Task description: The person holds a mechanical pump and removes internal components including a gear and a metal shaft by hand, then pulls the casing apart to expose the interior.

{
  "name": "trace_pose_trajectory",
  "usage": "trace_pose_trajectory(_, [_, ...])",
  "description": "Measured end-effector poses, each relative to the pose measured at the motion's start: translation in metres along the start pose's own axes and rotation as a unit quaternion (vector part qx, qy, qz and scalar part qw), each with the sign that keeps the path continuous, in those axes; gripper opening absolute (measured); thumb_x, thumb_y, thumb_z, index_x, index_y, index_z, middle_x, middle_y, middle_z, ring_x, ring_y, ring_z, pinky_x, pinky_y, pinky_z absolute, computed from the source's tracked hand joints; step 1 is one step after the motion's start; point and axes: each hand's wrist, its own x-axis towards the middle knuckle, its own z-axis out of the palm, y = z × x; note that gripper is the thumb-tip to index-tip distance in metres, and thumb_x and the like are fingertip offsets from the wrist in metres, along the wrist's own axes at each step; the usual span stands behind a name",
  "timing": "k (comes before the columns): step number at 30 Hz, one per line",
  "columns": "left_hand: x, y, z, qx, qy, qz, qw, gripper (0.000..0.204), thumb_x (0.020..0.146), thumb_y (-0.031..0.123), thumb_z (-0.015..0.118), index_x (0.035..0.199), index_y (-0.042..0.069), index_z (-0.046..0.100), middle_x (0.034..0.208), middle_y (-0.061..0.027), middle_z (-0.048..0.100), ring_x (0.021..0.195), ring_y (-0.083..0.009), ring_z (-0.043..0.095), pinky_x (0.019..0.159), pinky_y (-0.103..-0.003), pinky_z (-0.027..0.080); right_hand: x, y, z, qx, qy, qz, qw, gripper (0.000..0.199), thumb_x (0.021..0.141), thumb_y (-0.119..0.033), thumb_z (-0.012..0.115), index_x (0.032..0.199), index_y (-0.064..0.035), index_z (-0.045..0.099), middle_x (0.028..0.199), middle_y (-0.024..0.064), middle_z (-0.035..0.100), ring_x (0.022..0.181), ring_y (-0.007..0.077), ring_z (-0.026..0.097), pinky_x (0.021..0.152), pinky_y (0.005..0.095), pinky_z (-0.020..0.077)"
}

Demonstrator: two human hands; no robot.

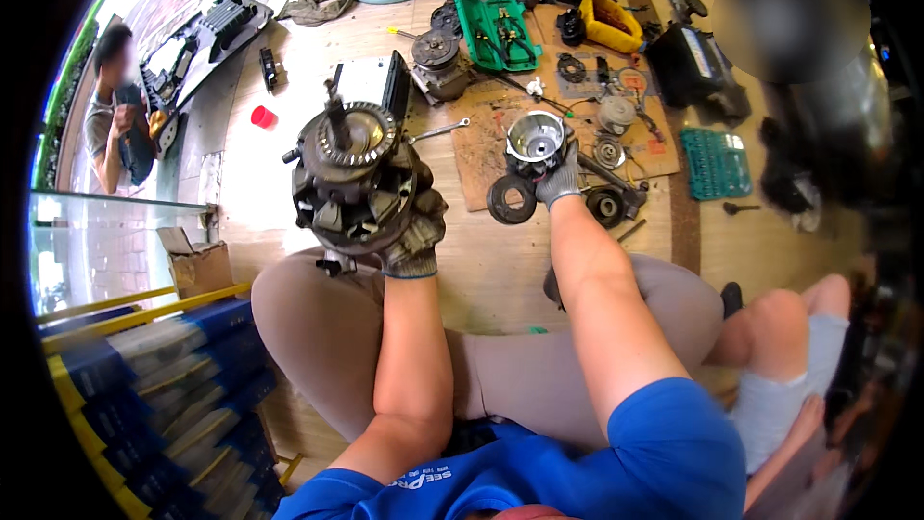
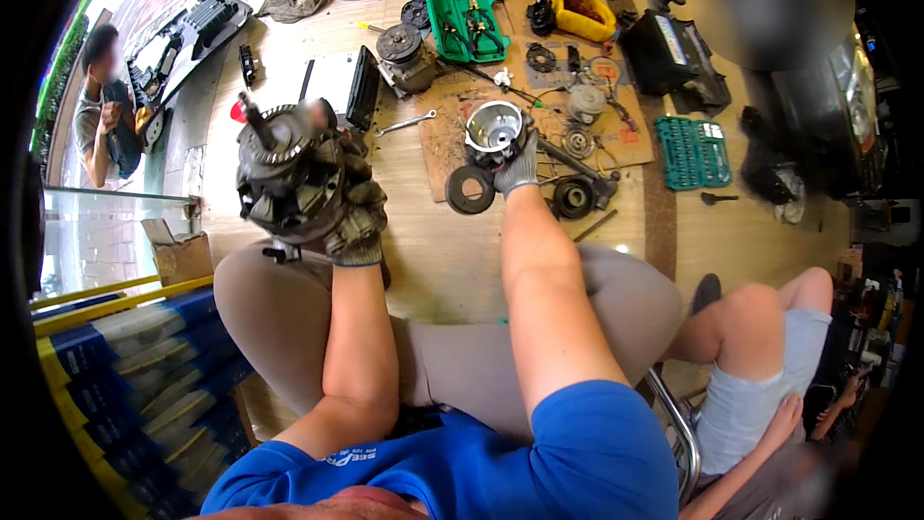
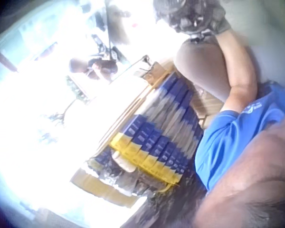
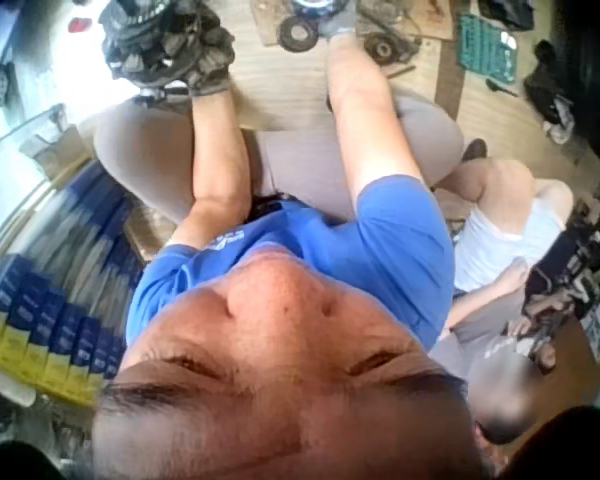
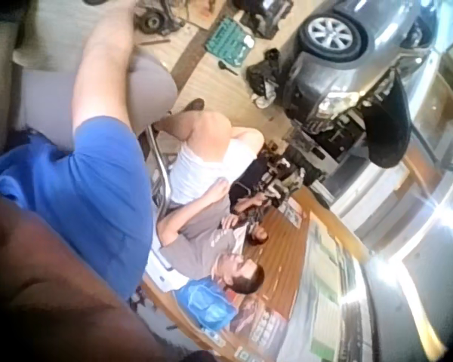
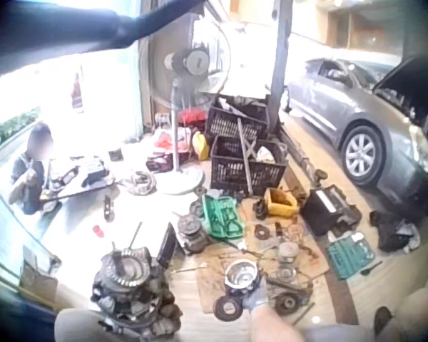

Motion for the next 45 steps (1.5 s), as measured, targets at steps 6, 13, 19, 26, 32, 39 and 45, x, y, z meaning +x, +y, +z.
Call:
trace_pose_trajectory(6, [0.0, -0.015, -0.011, 0.146, 0.006, -0.009, 0.989, 0.043, 0.096, 0.044, 0.062, 0.131, 0.019, 0.059, 0.109, 0.0052, 0.066, 0.08, -0.0121, 0.054, 0.057, -0.03, 0.044, 0.04, 0.036, -0.076, 0.032, 0.031, 0.067, 0.997, 0.085, 0.093, -0.081, 0.034, 0.142, -0.0148, 0.056, 0.138, 0.0163, 0.062, 0.12, 0.0399, 0.062, 0.1, 0.0572, 0.0532])
trace_pose_trajectory(13, [0.013, -0.027, -0.066, 0.067, -0.02, -0.053, 0.996, 0.042, 0.09, 0.045, 0.066, 0.123, 0.019, 0.062, 0.107, 0.0032, 0.067, 0.084, -0.0152, 0.056, 0.067, -0.032, 0.048, 0.089, 0.004, -0.102, -0.07, 0.178, 0.036, 0.981, 0.044, 0.106, -0.044, 0.044, 0.131, -0.0132, 0.063, 0.119, 0.0089, 0.072, 0.106, 0.0304, 0.069, 0.095, 0.0504, 0.0553])
trace_pose_trajectory(19, [0.005, -0.062, -0.04, 0.309, -0.03, 0.006, 0.951, 0.052, 0.079, 0.043, 0.073, 0.124, 0.018, 0.064, 0.109, 0.0002, 0.069, 0.092, -0.0194, 0.061, 0.076, -0.034, 0.05, 0.039, -0.089, 0.034, -0.384, 0.312, -0.268, 0.827, 0.033, 0.101, -0.033, 0.058, 0.105, -0.0022, 0.068, 0.102, 0.012, 0.072, 0.09, 0.0229, 0.07, 0.072, 0.0388, 0.0537])
trace_pose_trajectory(26, [0.022, -0.092, 0.004, 0.776, -0.137, 0.28, 0.548, 0.065, 0.067, 0.041, 0.081, 0.125, 0.015, 0.067, 0.112, -0.0033, 0.071, 0.1, -0.0243, 0.066, 0.086, -0.036, 0.054, -0.193, -0.145, 0.267, -0.682, -0.111, -0.29, 0.662, 0.032, 0.107, -0.025, 0.053, 0.101, 0.0016, 0.069, 0.086, 0.0114, 0.073, 0.075, 0.0225, 0.072, 0.073, 0.0347, 0.0586])
trace_pose_trajectory(32, [0.007, -0.09, 0.039, 0.805, -0.154, 0.281, 0.498, 0.062, 0.069, 0.036, 0.083, 0.126, 0.014, 0.068, 0.115, -0.0044, 0.072, 0.106, -0.0242, 0.068, 0.091, -0.036, 0.054, -0.316, -0.091, 0.287, -0.838, -0.107, -0.321, 0.428, 0.028, 0.091, -0.019, 0.075, 0.109, 0.0021, 0.072, 0.104, 0.0176, 0.074, 0.094, 0.0273, 0.072, 0.085, 0.0355, 0.0558])
trace_pose_trajectory(39, [-0.017, -0.095, 0.044, 0.743, -0.149, 0.245, 0.604, 0.051, 0.082, 0.028, 0.079, 0.13, 0.014, 0.066, 0.124, -0.006, 0.07, 0.114, -0.0244, 0.065, 0.102, -0.038, 0.051, -0.306, -0.061, 0.282, -0.806, -0.191, -0.36, 0.429, 0.023, 0.094, -0.013, 0.071, 0.113, 0.0004, 0.072, 0.103, 0.0122, 0.072, 0.093, 0.0186, 0.069, 0.085, 0.0304, 0.0541])
trace_pose_trajectory(45, [-0.016, -0.092, 0.035, 0.747, -0.107, 0.222, 0.618, 0.054, 0.084, 0.034, 0.078, 0.132, 0.013, 0.064, 0.125, -0.0064, 0.068, 0.115, -0.025, 0.064, 0.102, -0.038, 0.051, -0.292, -0.054, 0.28, -0.81, -0.177, -0.389, 0.401, 0.019, 0.092, -0.013, 0.072, 0.105, 0.0008, 0.074, 0.097, 0.0132, 0.072, 0.086, 0.0224, 0.071, 0.079, 0.0328, 0.0552])
